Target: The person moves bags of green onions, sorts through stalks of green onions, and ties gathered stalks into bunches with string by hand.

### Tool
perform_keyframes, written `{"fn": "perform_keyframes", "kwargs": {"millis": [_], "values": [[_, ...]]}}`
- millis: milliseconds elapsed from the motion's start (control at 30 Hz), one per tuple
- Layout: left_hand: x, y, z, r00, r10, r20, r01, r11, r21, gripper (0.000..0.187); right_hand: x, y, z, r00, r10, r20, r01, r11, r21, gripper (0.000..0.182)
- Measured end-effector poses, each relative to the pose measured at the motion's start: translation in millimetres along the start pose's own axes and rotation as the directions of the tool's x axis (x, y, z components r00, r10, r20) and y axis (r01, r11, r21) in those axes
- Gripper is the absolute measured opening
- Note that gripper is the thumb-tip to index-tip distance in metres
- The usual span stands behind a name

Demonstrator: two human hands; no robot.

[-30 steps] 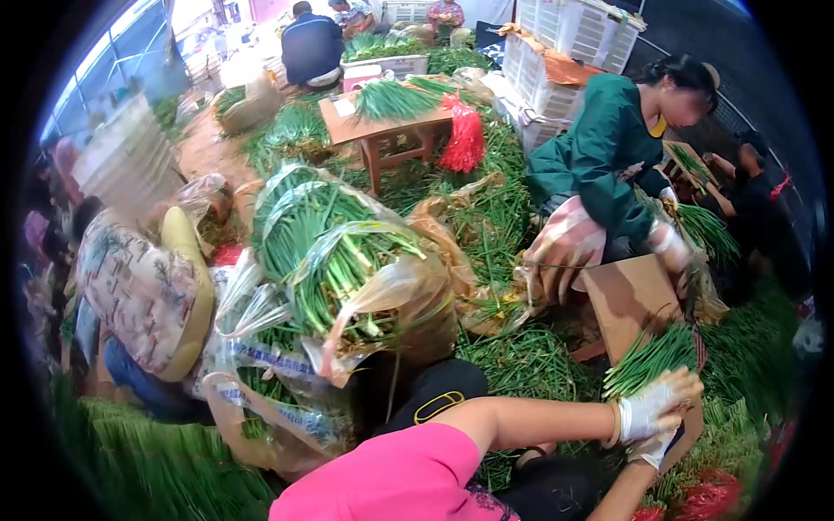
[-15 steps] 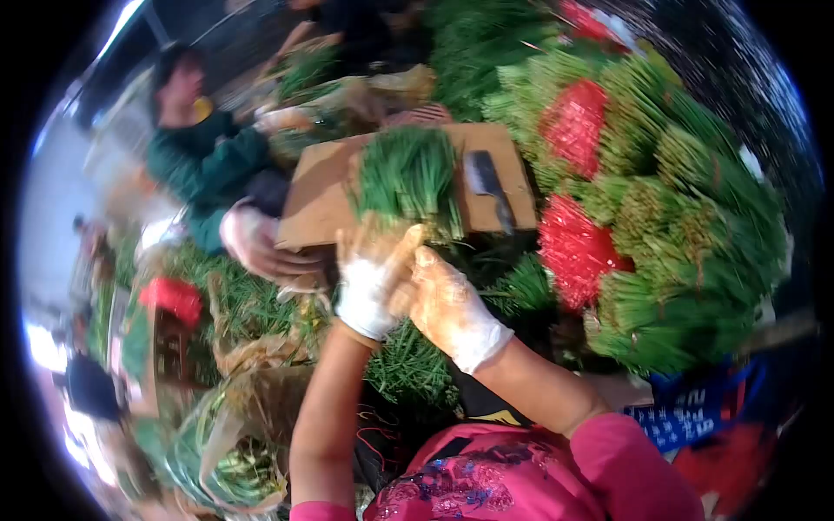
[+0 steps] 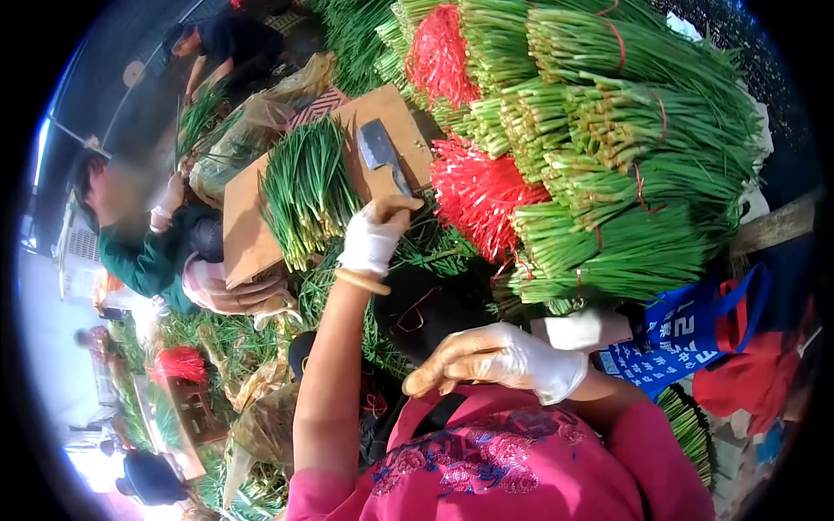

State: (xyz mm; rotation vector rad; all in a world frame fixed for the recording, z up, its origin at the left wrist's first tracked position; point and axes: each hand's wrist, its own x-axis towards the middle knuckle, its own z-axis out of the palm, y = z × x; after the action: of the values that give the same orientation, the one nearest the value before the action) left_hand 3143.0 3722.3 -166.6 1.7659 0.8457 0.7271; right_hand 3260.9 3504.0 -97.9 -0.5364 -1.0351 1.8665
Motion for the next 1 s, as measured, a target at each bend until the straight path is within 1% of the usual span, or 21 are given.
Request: {"fn": "perform_keyframes", "kwargs": {"millis": [67, 100, 167, 200, 267, 300, 333, 400, 433, 467, 533, 567, 600, 667, 700, 733, 800, 833, 933, 967, 1000], "values": [[7.6, -6.5, 13.2, 0.999, 0.03, 0.029, -0.033, 0.991, 0.132, 0.013, -33.7, -4.9, -5.0, 0.988, 0.013, -0.157, -0.013, 1.0, 0.003, 0.033], [7.4, -11.9, 16.4, 0.998, -0.031, 0.055, 0.03, 0.999, 0.029, 0.013, -46.9, 2.7, -10.1, 0.974, -0.067, -0.218, 0.07, 0.998, 0.008, 0.036], [12.7, -18.4, 13.4, 0.987, -0.125, 0.1, 0.141, 0.976, -0.168, 0.013, -71.9, 7.1, -15.0, 0.93, -0.106, -0.353, 0.089, 0.994, -0.062, 0.041], [15.6, -17.2, 10.0, 0.979, -0.181, 0.09, 0.192, 0.973, -0.125, 0.012, -81.7, 9.8, -13.9, 0.896, -0.108, -0.43, 0.084, 0.994, -0.075, 0.043], [26.9, -16.4, 0.4, 0.969, -0.241, 0.055, 0.247, 0.955, -0.163, 0.014, -90.9, 23.7, -21.4, 0.865, -0.145, -0.48, 0.094, 0.987, -0.129, 0.04], [36.0, -16.6, -0.5, 0.963, -0.27, -0.011, 0.263, 0.944, -0.199, 0.012, -85.6, 35.8, -21.8, 0.801, -0.175, -0.573, 0.137, 0.985, -0.109, 0.047], [49.5, -28.4, -7.9, 0.983, -0.184, -0.003, 0.175, 0.939, -0.295, 0.011, -81.6, 36.5, -22.9, 0.803, -0.123, -0.583, 0.119, 0.992, -0.045, 0.043], [73.2, -22.3, -8.4, 0.993, -0.061, -0.099, 0.047, 0.989, -0.138, 0.011, -67.2, 45.0, -31.1, 0.847, -0.115, -0.52, 0.131, 0.991, -0.005, 0.039], [85.3, -14.9, -9.3, 0.986, -0.119, -0.115, 0.106, 0.987, -0.119, 0.01, -57.8, 38.0, -29.1, 0.868, -0.091, -0.488, 0.11, 0.994, 0.011, 0.035], [95.5, -9.2, -7.6, 0.97, -0.187, -0.153, 0.163, 0.974, -0.155, 0.01, -52.3, 30.6, -31.2, 0.917, -0.05, -0.396, 0.063, 0.998, 0.022, 0.034], [123.8, -18.4, -6.6, 0.972, -0.171, -0.161, 0.122, 0.954, -0.275, 0.01, -36.3, 31.2, -33.8, 0.932, -0.06, -0.359, 0.076, 0.997, 0.032, 0.034], [135.7, -17.9, -3.5, 0.974, -0.149, -0.168, 0.085, 0.937, -0.338, 0.011, -29.7, 24.8, -34.8, 0.944, -0.068, -0.322, 0.061, 0.998, -0.033, 0.035], [144.5, -19.3, 0.9, 0.959, -0.195, -0.206, 0.135, 0.952, -0.275, 0.013, -25.2, 25.2, -37.6, 0.946, -0.051, -0.319, 0.049, 0.999, -0.014, 0.036], [165.8, -24.8, 10.6, 0.955, -0.2, -0.219, 0.145, 0.959, -0.245, 0.016, -20.8, 26.8, -43.5, 0.946, -0.039, -0.323, 0.045, 0.999, 0.012, 0.035], [174.7, -28.9, 13.8, 0.978, -0.156, -0.142, 0.112, 0.954, -0.277, 0.019, -20.9, 27.7, -44.4, 0.934, -0.018, -0.356, 0.037, 0.998, 0.047, 0.035], [183.5, -34.1, 20.7, 0.971, -0.152, -0.184, 0.115, 0.973, -0.199, 0.025, -21.3, 30.2, -47.6, 0.92, -0.013, -0.392, 0.04, 0.997, 0.062, 0.033], [200.1, -45.1, 31.5, 0.974, -0.028, -0.223, 0.018, 0.999, -0.046, 0.034, -24.0, 27.6, -50.7, 0.893, -0.002, -0.45, 0.013, 1.0, 0.022, 0.031], [205.9, -43.3, 38.6, 0.971, -0.086, -0.223, 0.077, 0.996, -0.049, 0.041, -23.2, 28.3, -52.2, 0.877, -0.005, -0.481, 0.012, 1.0, 0.012, 0.03], [222.9, -45.1, 53.6, 0.955, -0.048, -0.292, 0.058, 0.998, 0.026, 0.035, -19.9, 29.0, -54.8, 0.849, -0.003, -0.528, 0.005, 1.0, 0.002, 0.028], [227.5, -47.4, 56.8, 0.963, -0.034, -0.269, 0.011, 0.996, -0.087, 0.031, -18.7, 28.3, -55.5, 0.857, 0.005, -0.515, 0.002, 1.0, 0.013, 0.027], [230.2, -50.4, 59.1, 0.961, 0.006, -0.278, -0.026, 0.997, -0.068, 0.022, -17.0, 27.0, -56.5, 0.865, 0.013, -0.502, -0.002, 1.0, 0.023, 0.026]]}}
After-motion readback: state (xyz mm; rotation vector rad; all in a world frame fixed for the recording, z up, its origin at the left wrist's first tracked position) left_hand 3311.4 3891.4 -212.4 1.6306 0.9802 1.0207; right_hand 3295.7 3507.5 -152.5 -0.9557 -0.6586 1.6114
